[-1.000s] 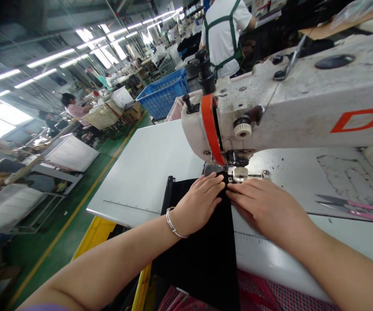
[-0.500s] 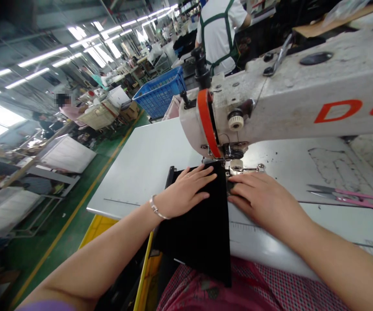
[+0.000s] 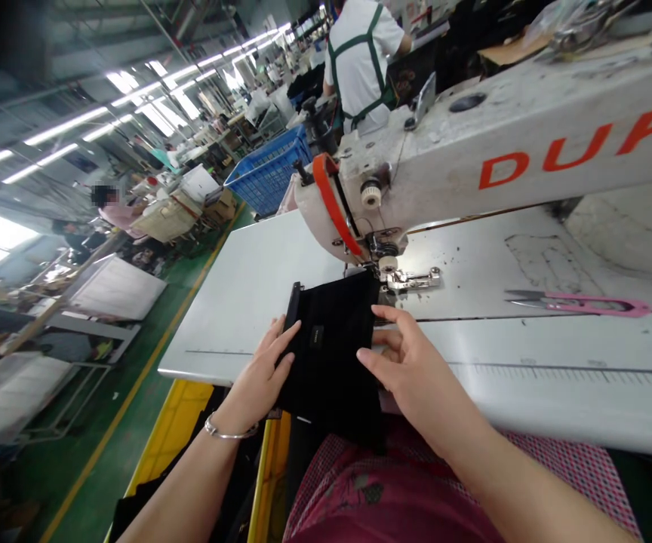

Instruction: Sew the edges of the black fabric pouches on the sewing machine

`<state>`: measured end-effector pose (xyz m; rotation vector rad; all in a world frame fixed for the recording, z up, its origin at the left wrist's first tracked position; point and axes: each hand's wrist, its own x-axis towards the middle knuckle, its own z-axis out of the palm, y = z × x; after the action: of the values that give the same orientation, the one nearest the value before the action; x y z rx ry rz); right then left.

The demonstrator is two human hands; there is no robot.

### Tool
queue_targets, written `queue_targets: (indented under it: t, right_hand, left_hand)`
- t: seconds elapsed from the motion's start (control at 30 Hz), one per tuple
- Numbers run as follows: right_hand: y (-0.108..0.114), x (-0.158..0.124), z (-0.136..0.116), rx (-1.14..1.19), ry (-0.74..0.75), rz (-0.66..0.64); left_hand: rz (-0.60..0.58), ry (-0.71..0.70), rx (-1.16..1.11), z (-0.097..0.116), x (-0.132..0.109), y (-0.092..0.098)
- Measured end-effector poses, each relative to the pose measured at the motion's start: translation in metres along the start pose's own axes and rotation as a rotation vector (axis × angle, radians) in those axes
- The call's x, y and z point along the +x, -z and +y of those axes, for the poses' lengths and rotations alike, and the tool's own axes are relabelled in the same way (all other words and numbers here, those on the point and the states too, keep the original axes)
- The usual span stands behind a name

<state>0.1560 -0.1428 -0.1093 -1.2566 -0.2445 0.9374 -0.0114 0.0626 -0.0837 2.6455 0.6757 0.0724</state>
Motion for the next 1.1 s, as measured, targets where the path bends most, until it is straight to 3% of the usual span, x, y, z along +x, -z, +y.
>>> queue_targets:
  t: [0.07,0.13,0.2,0.27,0.4,0.53,0.7,0.87,1.1]
  right_hand:
    - [-0.001,-0.007,-0.001,0.052,-0.043,0.012]
    - [-0.001,-0.018,0.0,0.098,-0.101,-0.011]
    - [-0.001,-0.031,0.004,0.085,-0.156,-0.098]
    - [0.0,-0.045,0.01,-0.008,-0.152,-0.157]
    - [0.008,-0.074,0.03,-0.215,-0.15,-0.078]
    - [0.018,-0.087,0.052,-0.194,-0.311,-0.105]
    - [0.02,-0.085,0.063,-0.098,-0.35,-0.184]
    - [0.02,-0.084,0.066,-0.034,-0.322,-0.175]
    - [0.02,-0.084,0.067,-0.083,-0.343,-0.118]
  left_hand:
    - [0.015,-0.143,0.065,0.018,-0.008,0.007]
    - [-0.047,-0.365,0.127,0.042,-0.019,0.011]
    - [-0.126,-0.552,0.201,0.063,-0.029,0.008]
    - [-0.13,-0.64,0.262,0.074,-0.036,0.0]
    - [-0.073,-0.649,0.258,0.063,-0.038,-0.017]
    - [-0.035,-0.667,0.259,0.049,-0.039,-0.021]
    - [0.054,-0.692,0.195,0.06,-0.043,-0.022]
    - [0.146,-0.714,0.173,0.076,-0.045,-0.035]
    - [0.175,-0.745,0.028,0.068,-0.047,-0.046]
